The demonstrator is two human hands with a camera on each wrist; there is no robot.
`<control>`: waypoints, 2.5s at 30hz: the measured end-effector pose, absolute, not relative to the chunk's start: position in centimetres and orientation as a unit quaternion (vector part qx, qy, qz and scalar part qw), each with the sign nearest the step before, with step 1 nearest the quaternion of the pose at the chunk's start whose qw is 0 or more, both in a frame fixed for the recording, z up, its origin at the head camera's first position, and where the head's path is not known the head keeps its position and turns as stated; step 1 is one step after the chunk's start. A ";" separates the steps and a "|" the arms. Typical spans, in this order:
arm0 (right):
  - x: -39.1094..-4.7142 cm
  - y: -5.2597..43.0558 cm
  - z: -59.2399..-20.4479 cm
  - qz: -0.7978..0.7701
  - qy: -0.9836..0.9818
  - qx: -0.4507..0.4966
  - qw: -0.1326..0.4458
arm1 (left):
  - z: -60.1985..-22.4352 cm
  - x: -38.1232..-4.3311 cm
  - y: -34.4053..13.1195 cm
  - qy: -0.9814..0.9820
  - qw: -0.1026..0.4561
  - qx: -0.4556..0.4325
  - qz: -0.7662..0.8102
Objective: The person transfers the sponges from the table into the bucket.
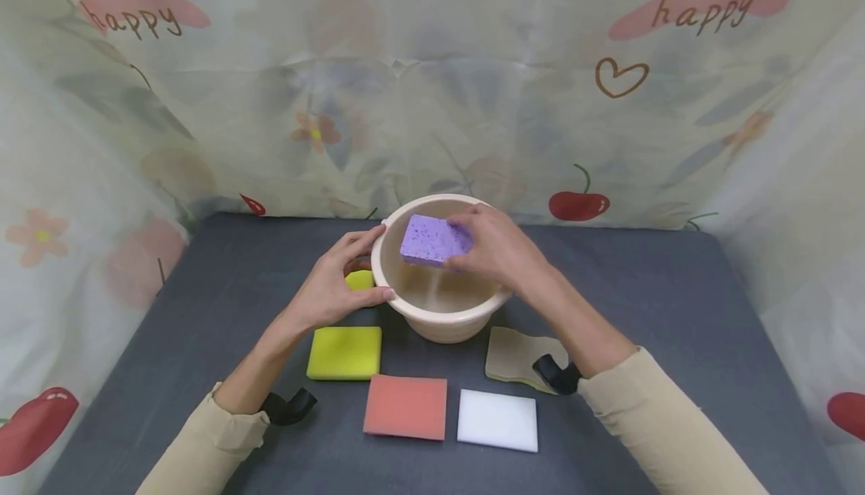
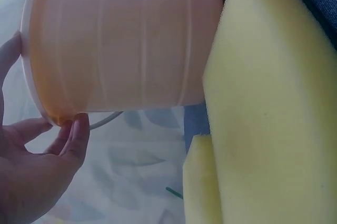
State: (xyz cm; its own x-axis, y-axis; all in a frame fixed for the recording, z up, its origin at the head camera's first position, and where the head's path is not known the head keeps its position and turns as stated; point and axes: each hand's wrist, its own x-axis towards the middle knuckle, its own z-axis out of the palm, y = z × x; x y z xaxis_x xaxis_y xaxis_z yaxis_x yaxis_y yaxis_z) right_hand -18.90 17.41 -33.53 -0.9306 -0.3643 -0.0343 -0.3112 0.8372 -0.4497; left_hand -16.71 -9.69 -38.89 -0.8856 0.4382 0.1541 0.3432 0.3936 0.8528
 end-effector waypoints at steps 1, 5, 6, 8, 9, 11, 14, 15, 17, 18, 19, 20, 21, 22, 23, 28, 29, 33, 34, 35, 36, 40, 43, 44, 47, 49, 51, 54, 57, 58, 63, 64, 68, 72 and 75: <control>-18.9 17.4 -33.6 -0.221 0.957 -0.179 0.060 | -38.9 -16.7 -9.7 0.834 0.047 0.235 0.497; -19.0 17.4 -33.6 -0.215 0.958 -0.179 0.064 | -38.9 -16.7 -9.7 0.836 0.048 0.236 0.493; -19.0 17.4 -33.6 -0.215 0.958 -0.179 0.064 | -38.9 -16.7 -9.7 0.836 0.047 0.236 0.493; -18.9 17.4 -33.6 -0.220 0.957 -0.175 0.065 | -39.0 -16.8 -9.6 0.835 0.046 0.236 0.494; -18.9 17.4 -33.6 -0.222 0.957 -0.175 0.064 | -39.0 -16.8 -9.6 0.835 0.044 0.237 0.495; -18.7 17.5 -33.4 -0.231 0.955 -0.174 0.060 | -39.0 -16.9 -9.6 0.832 0.042 0.240 0.498; -18.4 17.7 -33.1 -0.253 0.951 -0.170 0.056 | -39.0 -17.1 -9.5 0.830 0.041 0.246 0.499; -18.3 17.8 -33.0 -0.264 0.948 -0.168 0.056 | -39.0 -17.1 -9.4 0.830 0.041 0.248 0.497; -18.1 18.2 -32.7 -0.290 0.941 -0.163 0.058 | -38.9 -17.1 -9.4 0.830 0.041 0.250 0.496; -18.0 18.3 -32.6 -0.300 0.938 -0.161 0.058 | -38.9 -17.2 -9.4 0.832 0.040 0.251 0.494; -17.8 18.5 -32.5 -0.313 0.934 -0.160 0.058 | -38.9 -17.2 -9.4 0.833 0.041 0.250 0.492; -17.7 18.7 -32.4 -0.324 0.931 -0.160 0.056 | -38.9 -17.2 -9.4 0.833 0.041 0.250 0.491; -17.5 19.0 -32.4 -0.334 0.927 -0.164 0.051 | -39.0 -17.1 -9.4 0.834 0.043 0.250 0.491; -17.3 19.2 -32.3 -0.342 0.924 -0.167 0.045 | -39.0 -17.1 -9.4 0.833 0.046 0.248 0.493; -17.1 19.4 -32.4 -0.351 0.920 -0.169 0.037 | -39.0 -17.0 -9.4 0.832 0.049 0.247 0.494; -15.5 20.9 -32.4 -0.383 0.905 -0.185 0.000 | -39.2 -16.9 -9.4 0.830 0.059 0.249 0.495; -15.2 21.2 -32.4 -0.389 0.901 -0.189 -0.006 | -39.2 -16.9 -9.4 0.830 0.058 0.253 0.494; -14.6 22.0 -32.4 -0.402 0.890 -0.214 -0.029 | -39.2 -16.9 -9.6 0.827 0.054 0.255 0.498; -14.5 22.1 -32.4 -0.408 0.886 -0.219 -0.031 | -39.2 -16.8 -9.7 0.828 0.054 0.251 0.498; -14.5 22.1 -32.4 -0.412 0.883 -0.224 -0.031 | -39.3 -16.8 -9.8 0.829 0.053 0.246 0.499; -14.4 22.2 -32.4 -0.414 0.881 -0.228 -0.032 | -39.3 -16.7 -10.0 0.830 0.053 0.240 0.501; -14.0 22.4 -32.7 -0.414 0.880 -0.229 -0.040 | -39.6 -16.5 -10.4 0.829 0.051 0.232 0.506; -13.4 22.9 -32.9 -0.407 0.885 -0.218 -0.058 | -39.8 -16.6 -10.2 0.822 0.049 0.243 0.512; -13.1 23.2 -32.9 -0.404 0.887 -0.213 -0.064 | -39.8 -16.7 -10.1 0.820 0.050 0.245 0.515; -12.4 24.0 -33.1 -0.402 0.890 -0.200 -0.075 | -39.3 -16.6 -9.7 0.816 0.058 0.246 0.520; -12.0 24.5 -33.3 -0.407 0.889 -0.194 -0.078 | -39.1 -16.6 -9.5 0.816 0.061 0.246 0.519; -11.6 24.9 -33.7 -0.418 0.885 -0.190 -0.079 | -39.0 -16.7 -9.5 0.818 0.063 0.245 0.516; -11.1 25.4 -34.4 -0.435 0.877 -0.189 -0.081 | -39.4 -16.9 -9.5 0.818 0.061 0.246 0.515; -10.7 25.8 -35.1 -0.443 0.873 -0.190 -0.080 | -39.4 -17.0 -9.5 0.817 0.061 0.246 0.518; -10.6 25.9 -35.2 -0.444 0.872 -0.191 -0.080 | -39.4 -17.0 -9.4 0.817 0.061 0.246 0.518; -10.2 26.5 -36.2 -0.447 0.870 -0.192 -0.078 | -39.3 -17.0 -9.4 0.825 0.057 0.247 0.505; -10.1 26.6 -36.4 -0.446 0.871 -0.190 -0.077 | -39.3 -17.0 -9.4 0.827 0.055 0.248 0.502; -9.6 26.9 -37.1 -0.444 0.874 -0.182 -0.073 | -39.2 -17.1 -9.4 0.829 0.052 0.251 0.497; -9.2 27.2 -37.9 -0.446 0.875 -0.177 -0.064 | -39.2 -17.3 -9.4 0.828 0.055 0.247 0.500; -8.9 27.5 -38.8 -0.456 0.871 -0.177 -0.053 | -39.2 -17.3 -9.5 0.827 0.056 0.242 0.505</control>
